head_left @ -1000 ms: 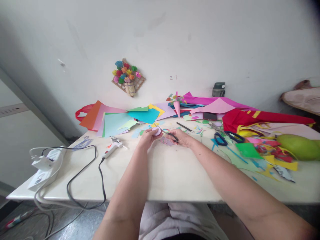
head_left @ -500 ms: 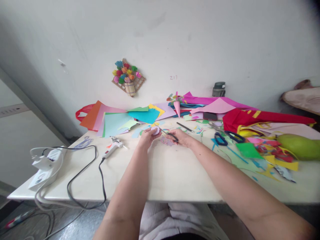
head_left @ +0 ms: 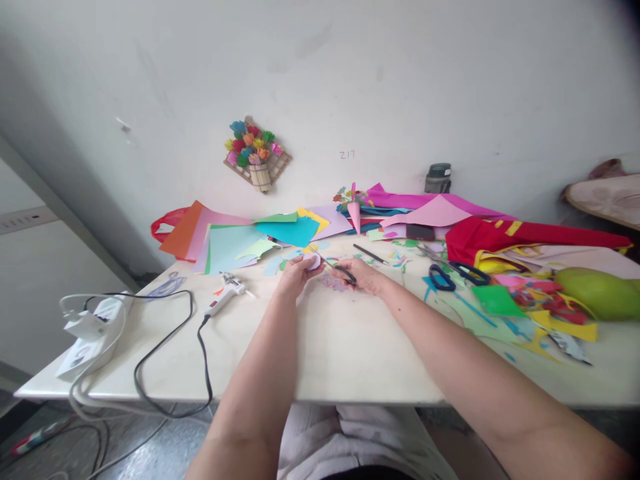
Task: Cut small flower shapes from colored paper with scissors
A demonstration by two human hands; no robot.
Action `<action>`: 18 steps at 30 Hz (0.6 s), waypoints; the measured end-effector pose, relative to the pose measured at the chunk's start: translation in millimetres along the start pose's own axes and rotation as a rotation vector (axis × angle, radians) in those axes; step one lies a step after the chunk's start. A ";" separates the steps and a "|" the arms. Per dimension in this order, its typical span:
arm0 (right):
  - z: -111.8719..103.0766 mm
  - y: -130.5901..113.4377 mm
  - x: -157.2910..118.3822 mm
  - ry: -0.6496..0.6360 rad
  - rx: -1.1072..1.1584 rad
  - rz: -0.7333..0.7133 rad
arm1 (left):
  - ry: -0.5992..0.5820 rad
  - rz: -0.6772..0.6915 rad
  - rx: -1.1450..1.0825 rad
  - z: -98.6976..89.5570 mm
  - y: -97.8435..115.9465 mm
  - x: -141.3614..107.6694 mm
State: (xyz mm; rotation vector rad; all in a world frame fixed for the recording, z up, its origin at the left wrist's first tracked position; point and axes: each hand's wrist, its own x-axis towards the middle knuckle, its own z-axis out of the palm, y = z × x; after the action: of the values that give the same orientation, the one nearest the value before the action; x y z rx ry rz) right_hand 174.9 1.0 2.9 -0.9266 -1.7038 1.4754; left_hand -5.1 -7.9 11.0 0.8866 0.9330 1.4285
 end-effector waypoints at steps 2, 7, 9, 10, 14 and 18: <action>-0.2 0.7 1.3 -0.004 -0.006 -0.012 | -0.006 0.001 0.002 -0.2 -0.1 0.2; -1.7 4.3 4.7 -0.003 -0.013 -0.023 | -0.018 0.006 0.006 -2.2 -0.9 1.5; -2.1 5.6 5.7 -0.007 -0.011 -0.026 | -0.020 0.013 0.008 -3.3 -1.3 2.3; -2.2 6.1 6.0 -0.009 -0.009 -0.027 | -0.022 0.016 0.012 -3.8 -1.4 2.6; -2.1 6.4 6.4 -0.017 -0.007 -0.032 | -0.034 0.019 0.032 -5.8 -1.5 3.9; -1.6 4.3 5.1 -0.020 -0.020 -0.035 | -0.023 0.017 0.027 -6.9 -1.2 4.9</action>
State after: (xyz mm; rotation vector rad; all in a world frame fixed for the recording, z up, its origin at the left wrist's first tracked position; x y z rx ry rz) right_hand 174.0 6.6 -1.0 -0.8906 -1.7433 1.4523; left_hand -11.2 -3.4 7.1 0.9318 0.9312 1.4201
